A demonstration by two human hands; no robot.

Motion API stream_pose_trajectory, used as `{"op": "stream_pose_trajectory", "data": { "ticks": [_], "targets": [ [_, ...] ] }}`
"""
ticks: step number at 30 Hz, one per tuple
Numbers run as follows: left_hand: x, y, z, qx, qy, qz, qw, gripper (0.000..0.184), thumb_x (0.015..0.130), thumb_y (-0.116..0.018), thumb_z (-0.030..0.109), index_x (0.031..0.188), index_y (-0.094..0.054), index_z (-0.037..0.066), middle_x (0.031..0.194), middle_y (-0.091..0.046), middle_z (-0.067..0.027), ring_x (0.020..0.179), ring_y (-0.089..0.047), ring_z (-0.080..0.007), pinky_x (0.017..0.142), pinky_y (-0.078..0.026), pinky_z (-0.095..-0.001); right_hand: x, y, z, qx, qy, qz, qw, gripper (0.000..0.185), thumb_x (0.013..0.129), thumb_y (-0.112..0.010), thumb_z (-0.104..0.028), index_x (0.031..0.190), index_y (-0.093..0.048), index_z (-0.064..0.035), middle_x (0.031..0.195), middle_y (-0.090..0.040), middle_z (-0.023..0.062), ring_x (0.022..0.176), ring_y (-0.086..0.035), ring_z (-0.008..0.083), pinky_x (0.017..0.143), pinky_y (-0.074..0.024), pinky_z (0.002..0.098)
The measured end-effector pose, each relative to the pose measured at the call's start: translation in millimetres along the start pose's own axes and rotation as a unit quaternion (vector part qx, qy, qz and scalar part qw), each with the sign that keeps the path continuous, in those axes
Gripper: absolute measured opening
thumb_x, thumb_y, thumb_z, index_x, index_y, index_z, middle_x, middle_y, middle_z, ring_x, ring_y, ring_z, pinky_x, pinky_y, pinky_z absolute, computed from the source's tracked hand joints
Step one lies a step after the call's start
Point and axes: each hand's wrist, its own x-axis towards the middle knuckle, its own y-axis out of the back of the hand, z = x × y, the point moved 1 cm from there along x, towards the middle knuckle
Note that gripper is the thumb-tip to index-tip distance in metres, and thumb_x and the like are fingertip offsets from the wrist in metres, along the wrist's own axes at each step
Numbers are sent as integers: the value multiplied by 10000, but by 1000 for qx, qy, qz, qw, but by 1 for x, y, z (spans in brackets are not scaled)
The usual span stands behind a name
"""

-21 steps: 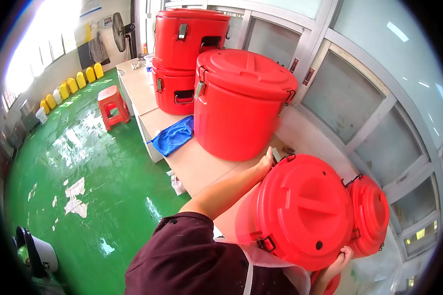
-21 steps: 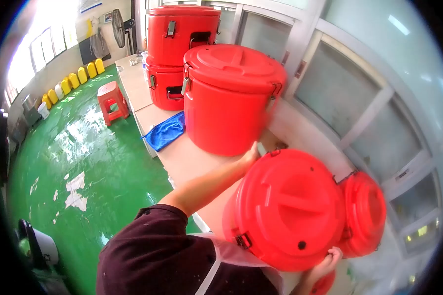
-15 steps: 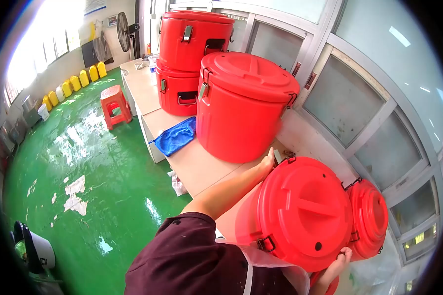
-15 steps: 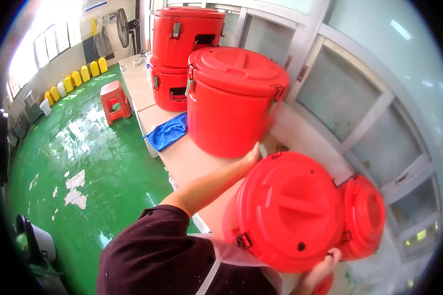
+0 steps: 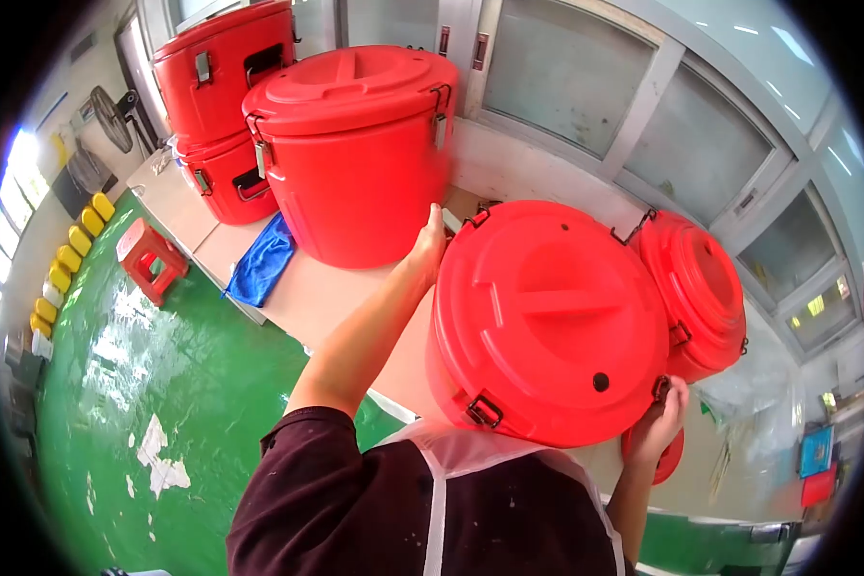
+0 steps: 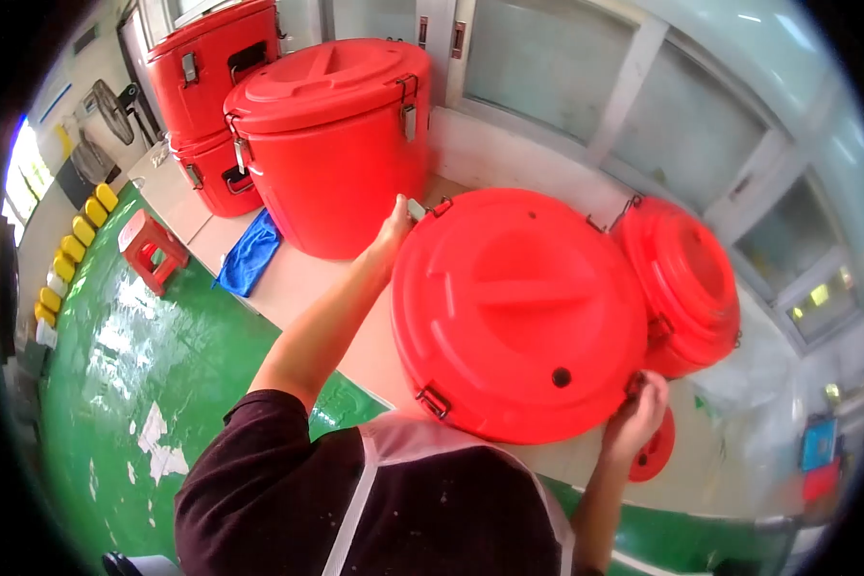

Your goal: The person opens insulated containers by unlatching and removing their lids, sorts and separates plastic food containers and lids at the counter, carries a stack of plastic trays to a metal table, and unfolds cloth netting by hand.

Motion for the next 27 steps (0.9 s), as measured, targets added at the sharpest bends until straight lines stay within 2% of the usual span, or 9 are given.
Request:
{"op": "stream_pose_trajectory", "data": {
  "ticks": [8, 10, 12, 14, 17, 20, 22, 24, 27],
  "targets": [
    [-15, -3, -3, 25, 15, -8, 1000, 542, 883, -407, 590, 948, -548, 71, 904, -589, -103, 737, -569, -218, 724, -484, -366, 18, 13, 30, -92, 71, 0, 993, 48, 866, -498, -73, 911, -495, -58, 874, -488, 2, 766, -468, 101, 697, -393, 232],
    [11, 23, -5, 115, -122, 9, 986, 515, 895, -402, 569, 912, -554, 77, 906, -587, -85, 739, -559, -206, 756, -467, -344, 5, 7, 8, 38, 9, 27, 999, 97, 855, -506, -160, 902, -530, -79, 843, -518, 21, 769, -504, 126, 657, -422, 268],
    [73, 82, 5, -74, 8, -98, 992, 552, 892, -410, 564, 1078, -569, 69, 1073, -603, -102, 987, -577, -239, 901, -432, -398, 9, 18, 7, 37, -104, 117, 987, 216, 888, -471, -269, 923, -542, -68, 884, -553, 48, 811, -539, 154, 675, -457, 313],
    [0, -6, 24, 79, -81, -147, 983, 521, 929, -391, 482, 982, -613, 14, 941, -626, -82, 837, -581, -197, 794, -450, -319, 31, 31, 19, -24, -228, 85, 970, 270, 908, -469, -310, 970, -543, -58, 906, -560, 50, 827, -540, 152, 704, -461, 325],
    [-4, -19, 31, 63, -64, -241, 966, 511, 911, -459, 444, 1093, -594, -14, 988, -629, -95, 883, -589, -174, 818, -448, -299, 25, 18, 25, -109, -181, 84, 974, 283, 922, -454, -286, 1020, -557, -42, 932, -572, 20, 807, -534, 131, 671, -415, 265],
    [7, -19, 40, 421, -267, -59, 865, 452, 879, -555, 373, 1116, -586, -11, 992, -628, -82, 894, -582, -146, 811, -450, -285, 28, 50, 39, -408, 36, 14, 912, 318, 925, -448, -287, 1088, -531, -27, 943, -564, 27, 810, -525, 121, 693, -421, 260],
    [-20, -36, 36, 427, -296, -125, 846, 366, 843, -619, 291, 1056, -613, -7, 935, -637, -48, 885, -569, -119, 760, -450, -262, 16, 23, 7, -261, -127, 18, 957, 298, 918, -453, -253, 1085, -510, -14, 920, -532, 25, 814, -491, 110, 718, -401, 248],
    [-29, -46, 43, 494, -296, -126, 808, 297, 843, -611, 233, 1010, -619, -13, 877, -636, -46, 846, -576, -121, 724, -452, -255, 10, 1, -2, -317, 51, -82, 943, 237, 863, -554, -167, 1041, -514, -15, 900, -514, 36, 797, -481, 112, 713, -411, 250],
    [-21, -39, 54, 478, -319, -82, 814, 239, 844, -588, 184, 964, -615, -21, 807, -627, -62, 778, -586, -123, 671, -456, -253, 16, 2, 3, -353, 105, -61, 928, 179, 794, -611, -95, 920, -504, -28, 797, -507, 15, 704, -476, 108, 638, -410, 244]
  ]
}}
